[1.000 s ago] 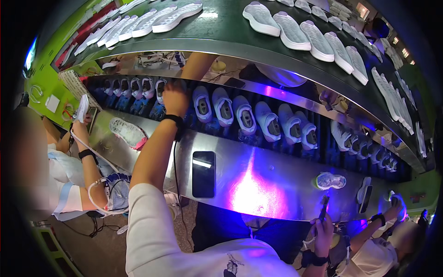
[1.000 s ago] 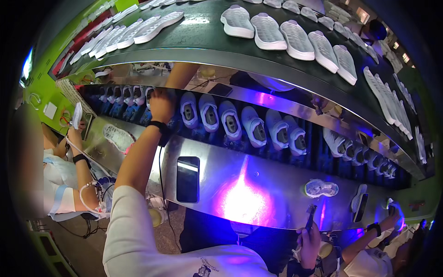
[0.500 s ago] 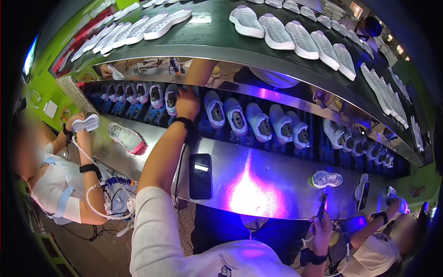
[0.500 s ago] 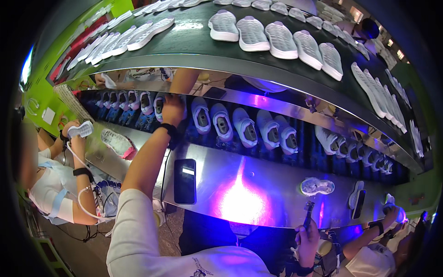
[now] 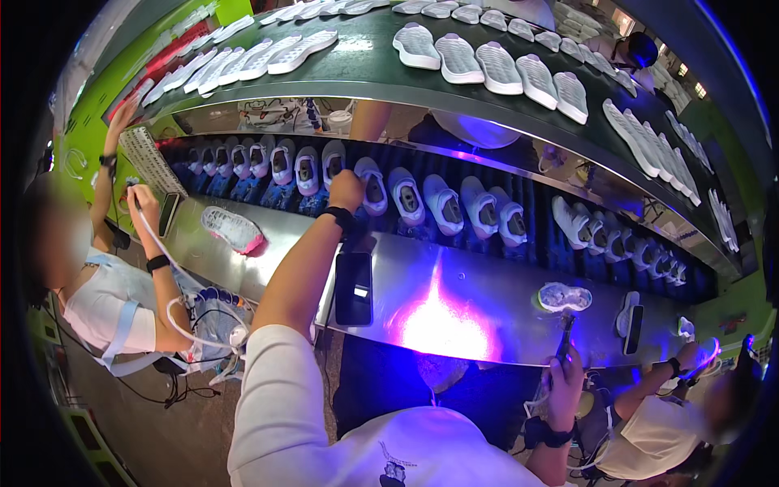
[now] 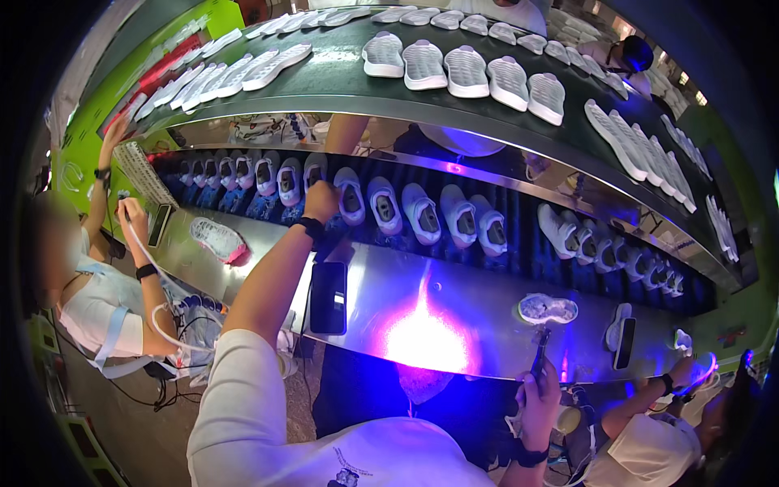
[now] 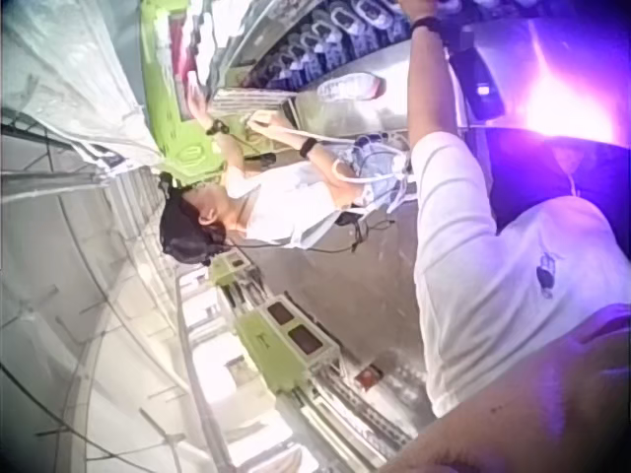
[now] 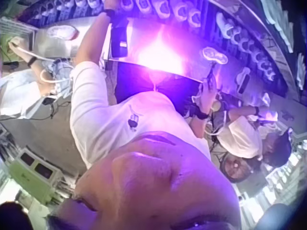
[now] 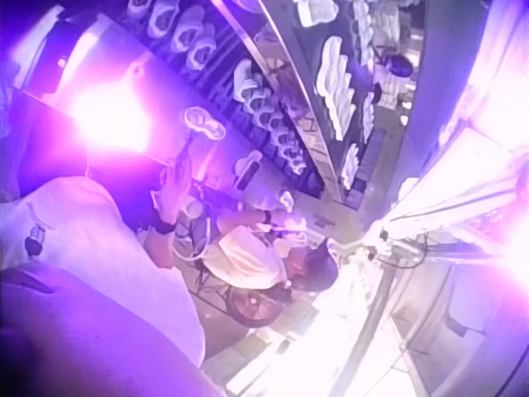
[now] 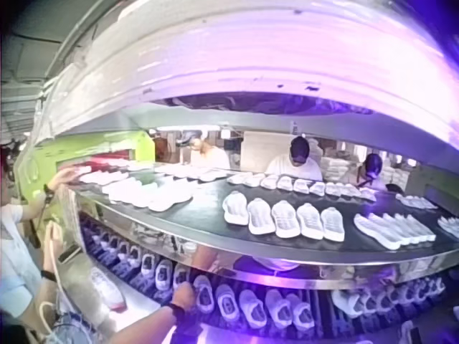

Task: Inspecting or processing shoe components on a production line using a handheld UV tool.

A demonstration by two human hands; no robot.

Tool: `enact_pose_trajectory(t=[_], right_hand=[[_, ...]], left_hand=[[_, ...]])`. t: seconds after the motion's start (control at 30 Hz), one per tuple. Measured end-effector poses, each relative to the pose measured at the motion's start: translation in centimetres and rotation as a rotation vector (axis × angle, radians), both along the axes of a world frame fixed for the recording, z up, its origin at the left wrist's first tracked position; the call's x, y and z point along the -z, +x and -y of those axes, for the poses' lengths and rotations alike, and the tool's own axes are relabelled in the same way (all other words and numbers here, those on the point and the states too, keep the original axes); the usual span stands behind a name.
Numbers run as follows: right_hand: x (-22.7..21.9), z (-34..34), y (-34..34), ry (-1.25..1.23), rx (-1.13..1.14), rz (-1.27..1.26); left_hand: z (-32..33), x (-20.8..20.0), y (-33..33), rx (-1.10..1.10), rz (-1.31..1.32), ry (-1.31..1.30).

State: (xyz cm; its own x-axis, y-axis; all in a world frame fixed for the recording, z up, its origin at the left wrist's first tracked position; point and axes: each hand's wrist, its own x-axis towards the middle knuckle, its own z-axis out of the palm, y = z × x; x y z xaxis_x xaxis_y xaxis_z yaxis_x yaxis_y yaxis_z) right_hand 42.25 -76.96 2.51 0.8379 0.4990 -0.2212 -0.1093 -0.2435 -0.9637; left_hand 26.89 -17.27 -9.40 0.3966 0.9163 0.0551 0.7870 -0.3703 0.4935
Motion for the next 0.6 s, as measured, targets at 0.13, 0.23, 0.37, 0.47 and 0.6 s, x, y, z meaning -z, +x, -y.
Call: enact_pose_trajectory(t=[0.13, 0.23, 0.37, 0.47, 0.6], right_hand=[[-0.1, 0.7, 0.1, -0.012, -0.071, -0.018], [0.2, 1.7, 0.1, 0.018, -0.071, -0.039], [-1.2, 3.6, -0.6, 0.020, -0.002, -0.065], [-2.7, 4.8, -0.4, 0.039, -0.004, -0.025], [-2.0, 6.7, -0.1, 0.082, 0.068, -0.026]], left_hand=[[1.7, -0.3, -1.5, 0.073, 0.124, 0.177], [3.7, -1.0, 0.1, 0.063, -0.057, -0.017], [5.5, -0.8, 4.3, -0.085, -0.121, 0.001], [0.5, 2.8, 1.4, -0.107, -0.217, -0.053], [3.5, -0.9, 0.5, -0.177, 0.372, -0.338]])
